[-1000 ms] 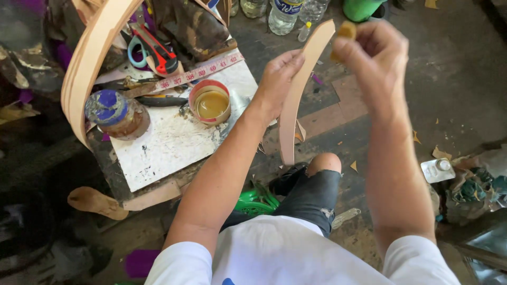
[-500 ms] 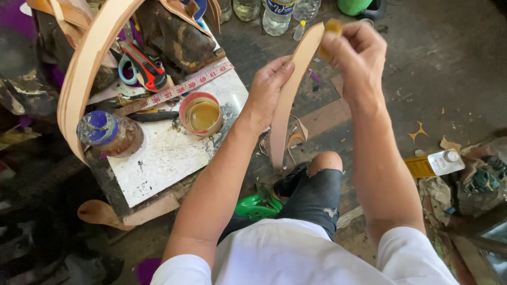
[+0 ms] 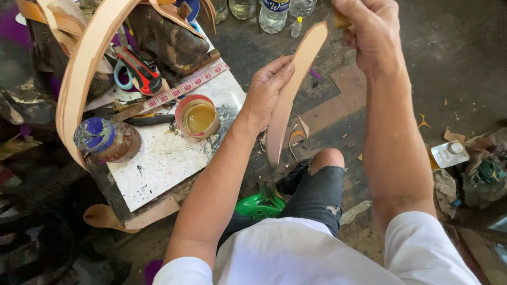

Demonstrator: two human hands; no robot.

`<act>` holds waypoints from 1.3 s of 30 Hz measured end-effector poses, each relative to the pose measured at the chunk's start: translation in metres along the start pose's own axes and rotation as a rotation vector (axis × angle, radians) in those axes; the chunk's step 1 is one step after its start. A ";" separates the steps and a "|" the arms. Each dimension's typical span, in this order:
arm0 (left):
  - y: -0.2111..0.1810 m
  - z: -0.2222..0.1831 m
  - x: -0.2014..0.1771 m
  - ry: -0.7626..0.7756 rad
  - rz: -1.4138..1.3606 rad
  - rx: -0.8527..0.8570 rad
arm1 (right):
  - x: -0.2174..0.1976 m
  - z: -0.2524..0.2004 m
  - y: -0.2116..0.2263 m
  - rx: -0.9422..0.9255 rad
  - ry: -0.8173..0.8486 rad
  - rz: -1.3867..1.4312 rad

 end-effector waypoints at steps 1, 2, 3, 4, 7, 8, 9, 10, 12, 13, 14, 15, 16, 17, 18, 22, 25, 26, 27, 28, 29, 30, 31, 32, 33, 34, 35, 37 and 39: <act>0.000 0.001 -0.001 -0.004 0.001 0.012 | -0.003 -0.002 0.004 -0.016 0.003 0.062; -0.004 0.000 0.000 -0.005 0.001 0.013 | -0.001 -0.003 0.004 -0.017 0.004 0.061; -0.008 0.000 0.003 0.010 0.009 0.017 | 0.008 -0.004 0.005 -0.024 0.056 -0.032; -0.010 -0.003 0.006 0.023 0.014 0.016 | 0.015 -0.007 0.002 -0.026 0.106 -0.126; -0.005 -0.004 0.002 -0.011 0.012 -0.021 | -0.002 -0.004 0.003 -0.035 0.019 0.091; -0.007 -0.003 0.003 -0.012 0.012 -0.020 | 0.002 -0.011 0.007 -0.035 0.021 0.090; -0.008 -0.003 0.002 -0.024 0.020 -0.021 | 0.011 -0.017 0.009 -0.021 0.056 -0.002; -0.007 -0.002 0.001 -0.035 0.025 -0.023 | 0.019 -0.023 0.010 -0.005 0.091 -0.095; -0.005 -0.003 0.000 -0.036 0.012 -0.015 | 0.017 -0.031 0.006 -0.056 0.071 -0.130; -0.005 -0.003 -0.001 -0.035 0.000 -0.007 | 0.016 -0.035 0.007 -0.108 0.052 -0.162; -0.008 -0.003 -0.002 -0.041 0.001 -0.004 | 0.015 -0.038 0.009 -0.109 0.059 -0.162; -0.009 -0.002 -0.002 -0.045 0.031 -0.007 | 0.013 -0.042 0.014 -0.135 0.055 -0.193; -0.009 -0.004 -0.001 -0.046 0.059 -0.017 | 0.008 -0.048 0.017 -0.156 0.045 -0.223; -0.008 -0.006 -0.002 -0.048 0.059 -0.022 | 0.010 -0.043 0.013 -0.151 0.046 -0.223; -0.008 -0.004 -0.002 -0.053 0.064 -0.026 | 0.007 -0.038 0.010 -0.148 0.030 -0.123; -0.016 -0.005 0.002 -0.046 0.026 -0.023 | 0.018 -0.051 0.012 -0.237 -0.008 -0.226; -0.010 -0.001 -0.003 -0.056 -0.022 0.015 | 0.040 -0.096 0.017 -0.203 0.089 -0.365; -0.011 0.001 -0.005 -0.062 -0.020 0.019 | 0.040 -0.094 0.015 -0.205 0.096 -0.364; -0.009 0.002 -0.006 -0.063 -0.016 0.017 | 0.036 -0.091 0.013 -0.213 0.085 -0.312; -0.004 0.000 -0.005 -0.061 -0.015 0.001 | 0.029 -0.091 0.008 -0.209 0.066 -0.259; -0.002 -0.001 -0.006 -0.063 -0.014 -0.008 | 0.027 -0.075 -0.001 -0.201 0.065 -0.257; -0.002 0.000 -0.006 -0.068 -0.020 -0.003 | 0.014 -0.058 -0.007 -0.199 0.003 -0.117; -0.002 0.001 -0.006 -0.073 -0.025 0.003 | 0.001 -0.041 -0.013 -0.198 -0.060 0.023; -0.001 0.002 -0.004 -0.069 -0.027 0.002 | 0.003 -0.038 -0.014 -0.199 -0.065 0.022; 0.000 0.001 -0.004 -0.073 -0.041 -0.009 | 0.007 -0.035 -0.015 -0.199 -0.038 0.051; 0.000 0.001 -0.007 -0.083 -0.053 -0.015 | 0.016 -0.031 -0.016 -0.200 -0.003 0.081; -0.004 0.000 -0.005 -0.085 -0.053 -0.012 | 0.021 -0.041 -0.012 -0.202 0.001 0.082; -0.010 -0.002 -0.005 -0.088 -0.010 -0.023 | 0.032 -0.064 0.000 -0.282 -0.047 -0.061; -0.008 -0.001 -0.008 -0.088 -0.028 -0.008 | 0.040 -0.087 -0.012 -0.274 -0.026 -0.127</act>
Point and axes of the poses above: each hand's wrist, its own z-axis towards the middle knuckle, its own x-axis out of the palm, y = z × x, the point moved 10 cm from there along z, towards the middle knuckle, and after that the axes turned 8 degrees about x, right-handed, at the moved point
